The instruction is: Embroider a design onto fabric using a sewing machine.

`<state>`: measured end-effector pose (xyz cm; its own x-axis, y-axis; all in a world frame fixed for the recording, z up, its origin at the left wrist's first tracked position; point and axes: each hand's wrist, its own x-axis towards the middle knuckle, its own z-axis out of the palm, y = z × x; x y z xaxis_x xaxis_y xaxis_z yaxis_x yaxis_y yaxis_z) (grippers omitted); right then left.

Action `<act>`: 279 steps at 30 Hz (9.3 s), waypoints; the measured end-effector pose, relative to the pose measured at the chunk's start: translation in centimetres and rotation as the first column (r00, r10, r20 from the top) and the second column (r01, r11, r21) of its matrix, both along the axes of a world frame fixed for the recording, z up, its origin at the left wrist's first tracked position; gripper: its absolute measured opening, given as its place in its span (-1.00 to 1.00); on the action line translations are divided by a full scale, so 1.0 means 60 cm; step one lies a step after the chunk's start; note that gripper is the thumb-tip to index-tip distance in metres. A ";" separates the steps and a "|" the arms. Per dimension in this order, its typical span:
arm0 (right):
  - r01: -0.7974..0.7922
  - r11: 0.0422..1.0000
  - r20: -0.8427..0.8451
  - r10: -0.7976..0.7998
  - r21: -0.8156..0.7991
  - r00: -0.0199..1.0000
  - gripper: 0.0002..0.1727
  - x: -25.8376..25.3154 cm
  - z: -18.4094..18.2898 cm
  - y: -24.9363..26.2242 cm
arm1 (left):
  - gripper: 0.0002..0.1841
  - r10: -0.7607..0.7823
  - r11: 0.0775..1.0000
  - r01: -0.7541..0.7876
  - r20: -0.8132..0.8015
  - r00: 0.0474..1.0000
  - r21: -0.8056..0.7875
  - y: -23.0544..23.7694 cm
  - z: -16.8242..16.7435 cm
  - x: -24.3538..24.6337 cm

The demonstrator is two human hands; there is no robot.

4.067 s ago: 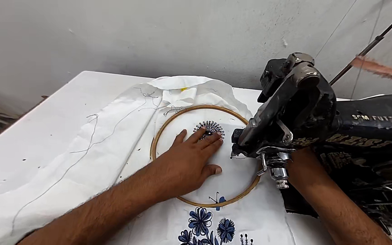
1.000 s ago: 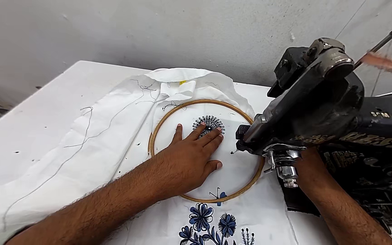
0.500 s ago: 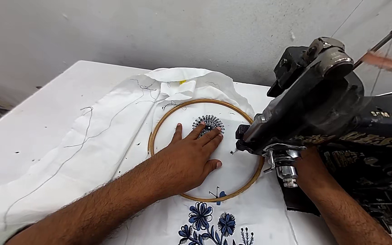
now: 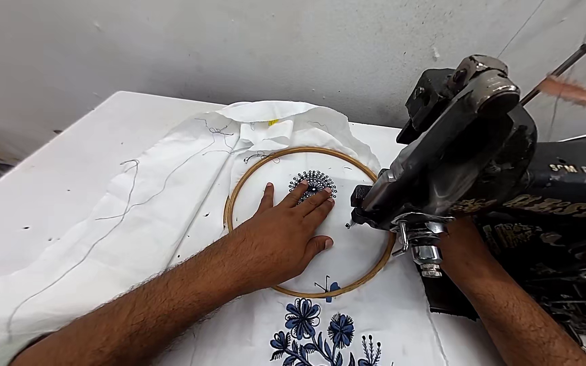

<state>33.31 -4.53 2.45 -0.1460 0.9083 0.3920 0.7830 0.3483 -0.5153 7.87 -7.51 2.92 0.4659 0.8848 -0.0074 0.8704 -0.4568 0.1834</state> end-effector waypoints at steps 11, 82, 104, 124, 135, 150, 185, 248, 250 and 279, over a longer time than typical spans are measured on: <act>0.000 1.000 0.048 -0.002 0.031 0.999 -0.77 0.001 -0.001 0.000 | -0.32 0.001 1.000 -0.001 -0.006 1.000 -0.007 -0.001 0.002 0.000; 0.012 1.000 0.070 -0.011 -0.012 0.998 -0.79 0.000 0.009 0.000 | -0.31 -0.013 1.000 0.012 -0.015 1.000 -0.013 -0.005 0.003 0.004; 0.004 1.000 0.125 -0.005 0.003 0.992 -0.84 0.004 0.009 0.004 | -0.32 -0.017 1.000 0.016 -0.024 1.000 -0.020 -0.006 0.004 0.007; 0.071 0.990 0.085 -0.061 -0.119 0.995 -0.88 -0.004 0.027 -0.008 | -0.32 -0.017 0.999 0.015 -0.036 0.999 -0.045 -0.008 0.009 0.007; -0.005 1.000 0.151 0.005 -0.004 0.989 -0.86 0.001 0.016 0.000 | -0.32 -0.016 1.000 0.016 -0.021 1.000 -0.013 -0.006 0.004 0.007; -0.015 1.000 0.172 0.016 -0.009 0.985 -0.86 -0.004 0.027 0.002 | -0.34 -0.056 0.998 0.056 0.002 0.998 0.027 0.001 0.003 0.000; 0.071 0.991 0.177 -0.050 -0.111 0.983 -0.87 -0.012 0.043 -0.006 | -0.33 -0.050 0.998 0.048 0.043 0.998 0.040 0.004 -0.011 0.004; 0.092 0.982 0.218 -0.055 -0.165 0.974 -0.86 -0.020 0.054 -0.015 | -0.35 -0.032 0.999 0.032 -0.003 0.999 -0.008 -0.010 0.002 0.008; 0.090 0.980 0.273 -0.039 -0.177 0.961 -0.85 -0.019 0.054 -0.015 | -0.35 -0.028 0.999 0.028 -0.004 1.000 -0.021 -0.011 0.004 0.008; -0.010 0.999 0.121 0.016 -0.050 0.993 -0.79 -0.009 0.024 -0.012 | -0.35 -0.015 1.000 0.015 -0.027 1.000 -0.022 -0.011 0.009 0.002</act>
